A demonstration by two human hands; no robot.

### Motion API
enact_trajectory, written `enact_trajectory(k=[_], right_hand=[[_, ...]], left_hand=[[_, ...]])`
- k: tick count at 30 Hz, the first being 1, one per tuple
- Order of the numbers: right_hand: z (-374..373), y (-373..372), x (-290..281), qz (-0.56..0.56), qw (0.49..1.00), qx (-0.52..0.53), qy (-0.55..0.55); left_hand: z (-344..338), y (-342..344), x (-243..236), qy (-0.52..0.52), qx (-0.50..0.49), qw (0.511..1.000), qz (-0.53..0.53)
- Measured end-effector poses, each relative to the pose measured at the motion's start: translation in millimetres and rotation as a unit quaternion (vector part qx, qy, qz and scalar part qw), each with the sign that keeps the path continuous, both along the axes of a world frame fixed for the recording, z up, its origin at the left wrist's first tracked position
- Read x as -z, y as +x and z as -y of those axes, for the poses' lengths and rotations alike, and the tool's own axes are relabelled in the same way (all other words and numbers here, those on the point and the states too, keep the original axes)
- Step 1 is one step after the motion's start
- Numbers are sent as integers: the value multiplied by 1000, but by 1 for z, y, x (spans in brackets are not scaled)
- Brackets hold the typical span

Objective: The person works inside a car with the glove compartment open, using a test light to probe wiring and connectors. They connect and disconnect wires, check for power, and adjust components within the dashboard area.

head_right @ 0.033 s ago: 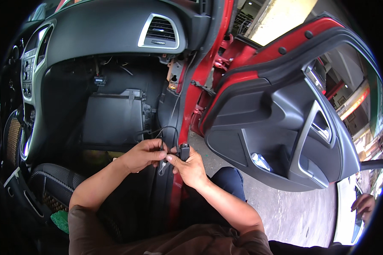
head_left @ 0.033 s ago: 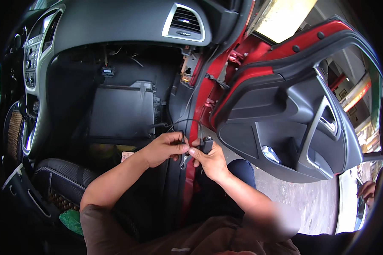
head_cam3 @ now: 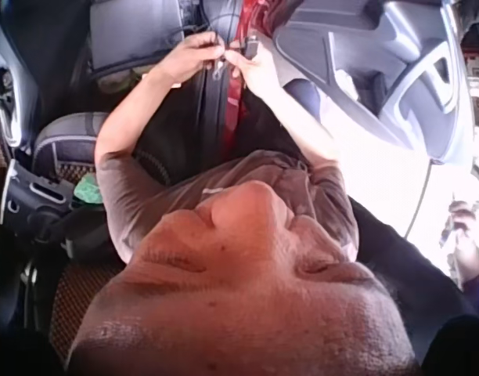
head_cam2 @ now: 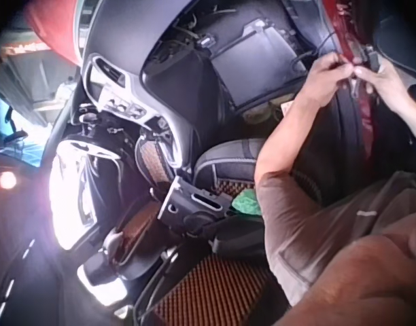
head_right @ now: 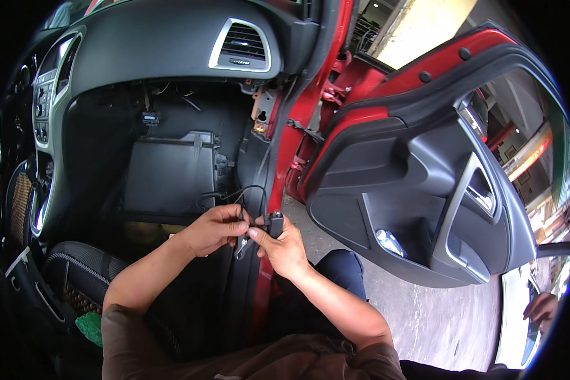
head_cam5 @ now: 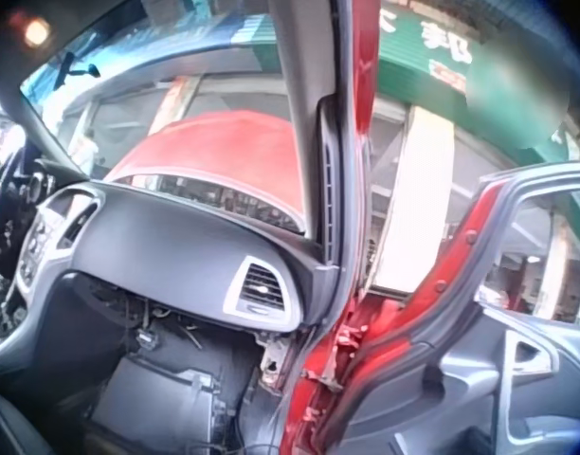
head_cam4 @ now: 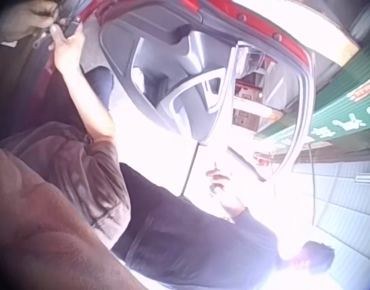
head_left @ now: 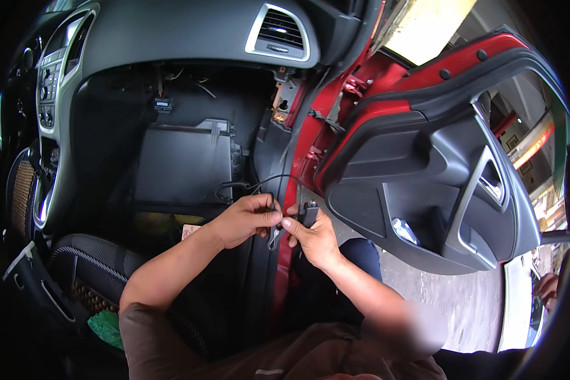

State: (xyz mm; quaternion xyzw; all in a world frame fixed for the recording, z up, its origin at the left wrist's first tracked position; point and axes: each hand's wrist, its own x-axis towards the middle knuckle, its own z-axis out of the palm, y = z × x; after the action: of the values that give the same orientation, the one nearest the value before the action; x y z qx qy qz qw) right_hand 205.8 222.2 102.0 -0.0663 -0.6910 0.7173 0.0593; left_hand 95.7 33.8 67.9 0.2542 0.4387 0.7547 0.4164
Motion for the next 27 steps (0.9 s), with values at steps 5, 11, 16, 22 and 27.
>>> enact_trajectory(k=[5,11,16,22,27], right_hand=[[-10,-21,-1,-13,999,-1,-40],[-43,-28,2,-18,997,44,-53],[-84,-11,14,32,997,63,11],[-103,34,46,88,996,25,11],[-100,46,65,118,992,-14,-45]], left_hand=[[8,-21,15,99,-65,990,74],[28,-41,14,78,23,996,44],[45,-58,4,74,12,997,-31],[56,-71,4,68,-175,982,20],[39,-91,9,55,-324,942,60]])
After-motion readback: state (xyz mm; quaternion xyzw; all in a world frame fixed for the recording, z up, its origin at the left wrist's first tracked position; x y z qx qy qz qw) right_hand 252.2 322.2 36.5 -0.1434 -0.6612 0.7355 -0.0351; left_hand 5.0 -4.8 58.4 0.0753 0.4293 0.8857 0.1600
